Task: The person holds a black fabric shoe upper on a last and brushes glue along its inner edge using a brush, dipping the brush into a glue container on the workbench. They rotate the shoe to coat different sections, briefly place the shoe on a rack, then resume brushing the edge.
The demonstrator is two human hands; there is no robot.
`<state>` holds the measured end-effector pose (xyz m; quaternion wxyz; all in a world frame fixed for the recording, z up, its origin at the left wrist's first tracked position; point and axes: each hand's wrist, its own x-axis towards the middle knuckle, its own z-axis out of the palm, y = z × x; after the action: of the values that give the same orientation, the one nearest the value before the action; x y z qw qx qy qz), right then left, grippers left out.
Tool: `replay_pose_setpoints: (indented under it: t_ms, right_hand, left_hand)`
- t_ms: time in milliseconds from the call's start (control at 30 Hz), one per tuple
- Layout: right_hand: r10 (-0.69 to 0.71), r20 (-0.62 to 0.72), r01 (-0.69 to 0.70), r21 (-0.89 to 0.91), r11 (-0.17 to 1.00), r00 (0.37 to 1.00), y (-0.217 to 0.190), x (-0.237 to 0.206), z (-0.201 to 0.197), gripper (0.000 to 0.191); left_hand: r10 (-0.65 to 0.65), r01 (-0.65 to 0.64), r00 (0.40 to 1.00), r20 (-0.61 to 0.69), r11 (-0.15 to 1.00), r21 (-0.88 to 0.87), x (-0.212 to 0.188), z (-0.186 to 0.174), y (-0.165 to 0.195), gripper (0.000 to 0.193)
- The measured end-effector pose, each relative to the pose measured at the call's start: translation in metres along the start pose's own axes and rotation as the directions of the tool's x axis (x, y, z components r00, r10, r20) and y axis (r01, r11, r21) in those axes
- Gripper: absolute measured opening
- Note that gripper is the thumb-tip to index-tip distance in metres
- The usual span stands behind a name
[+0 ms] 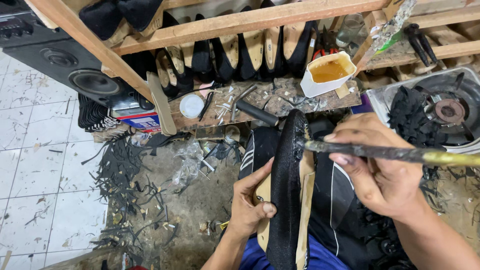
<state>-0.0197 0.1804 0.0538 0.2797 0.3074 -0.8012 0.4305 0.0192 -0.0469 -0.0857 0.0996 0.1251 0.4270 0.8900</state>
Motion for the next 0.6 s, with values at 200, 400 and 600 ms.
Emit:
replay_pose_setpoints:
  t_ms: [200, 400, 600]
  right_hand:
    - [0.01, 0.014, -0.009, -0.053, 0.999, 1.0, -0.0004, 0.0021, 0.0008, 0.019]
    - [-0.069, 0.054, 0.067, 0.037, 0.997, 0.996, -0.0037, 0.0022, -0.0005, 0.015]
    - [-0.128, 0.084, 0.126, 0.026, 0.992, 0.988, -0.0058, -0.0025, 0.0005, 0.019]
  left_hand:
    - [-0.018, 0.018, 1.0, 0.001, 1.0, -0.007, -0.0011, -0.0007, -0.0011, 0.095]
    - [-0.006, 0.006, 1.0, 0.002, 1.0, 0.0, 0.0003, -0.0003, 0.0003, 0.096]
    - [-0.012, 0.012, 1.0, -0.017, 1.0, 0.007, 0.0004, 0.0007, 0.0026, 0.096]
